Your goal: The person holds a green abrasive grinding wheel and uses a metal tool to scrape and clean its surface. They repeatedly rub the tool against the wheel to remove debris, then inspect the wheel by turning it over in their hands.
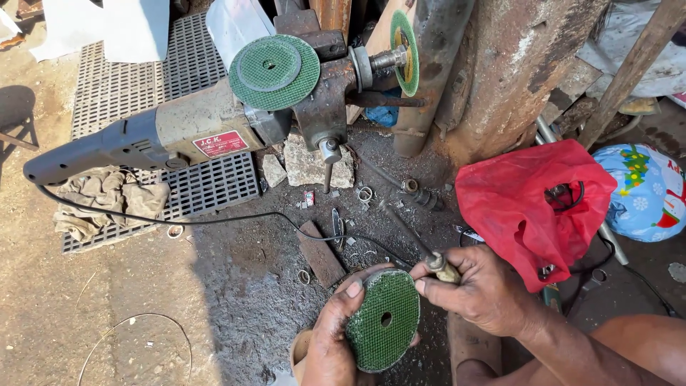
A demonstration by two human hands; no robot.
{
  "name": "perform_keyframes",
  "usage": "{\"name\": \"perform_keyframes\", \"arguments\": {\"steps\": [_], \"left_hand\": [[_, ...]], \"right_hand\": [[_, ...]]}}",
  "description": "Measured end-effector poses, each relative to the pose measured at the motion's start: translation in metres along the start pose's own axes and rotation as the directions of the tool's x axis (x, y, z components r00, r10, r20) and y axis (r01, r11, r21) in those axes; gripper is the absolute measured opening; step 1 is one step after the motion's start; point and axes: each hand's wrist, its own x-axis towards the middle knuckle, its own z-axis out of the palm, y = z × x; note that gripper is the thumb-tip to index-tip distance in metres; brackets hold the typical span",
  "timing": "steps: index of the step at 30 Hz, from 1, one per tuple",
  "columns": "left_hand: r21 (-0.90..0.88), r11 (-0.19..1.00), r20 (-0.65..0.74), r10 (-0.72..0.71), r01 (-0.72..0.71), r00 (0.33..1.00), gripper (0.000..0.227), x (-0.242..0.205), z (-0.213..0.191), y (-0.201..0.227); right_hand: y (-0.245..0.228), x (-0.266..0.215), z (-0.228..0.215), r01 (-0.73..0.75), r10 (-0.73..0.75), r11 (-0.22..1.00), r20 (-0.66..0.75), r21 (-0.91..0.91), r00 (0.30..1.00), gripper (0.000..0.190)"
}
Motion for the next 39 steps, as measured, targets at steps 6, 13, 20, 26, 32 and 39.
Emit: {"name": "perform_keyframes", "arguments": {"steps": [6, 13, 20, 26, 32, 39], "left_hand": [[0.150, 0.979, 0.139, 0.118, -0.138, 0.983, 0.050, 0.023, -0.024, -0.019], [0.453, 0.785, 0.288, 0.319, -0.422, 0.903, 0.054, 0.031, -0.033, -0.032], [-0.060, 0.993, 0.008, -0.100, 0.100, 0.995, 0.058, 0.012, -0.010, -0.011], [-0.135, 0.980, 0.091, -0.132, 0.144, 0.987, 0.062, 0.019, -0.019, -0.013], [-0.097, 0.991, 0.247, -0.071, 0.097, 0.967, 0.075, 0.021, -0.021, -0.021], [-0.116, 0.988, 0.434, -0.044, 0.105, 0.900, 0.074, 0.032, -0.022, -0.039]], "right_hand": [[-0.015, -0.006, 0.006, 0.373, -0.379, 0.823, 0.075, -0.428, 0.922, 0.004], [-0.005, -0.007, 0.020, 0.154, -0.254, 0.790, -0.087, -0.594, 0.963, 0.011], [0.003, 0.005, 0.000, -0.153, 0.151, 0.946, 0.027, 0.286, 0.988, 0.012], [-0.005, 0.003, -0.009, -0.146, 0.125, 0.970, 0.118, 0.196, 0.985, 0.011], [-0.020, 0.006, -0.010, 0.067, -0.086, 0.989, 0.143, 0.133, 0.986, 0.008], [-0.062, 0.008, -0.019, 0.474, -0.444, 0.818, 0.166, -0.326, 0.880, 0.004]]}}
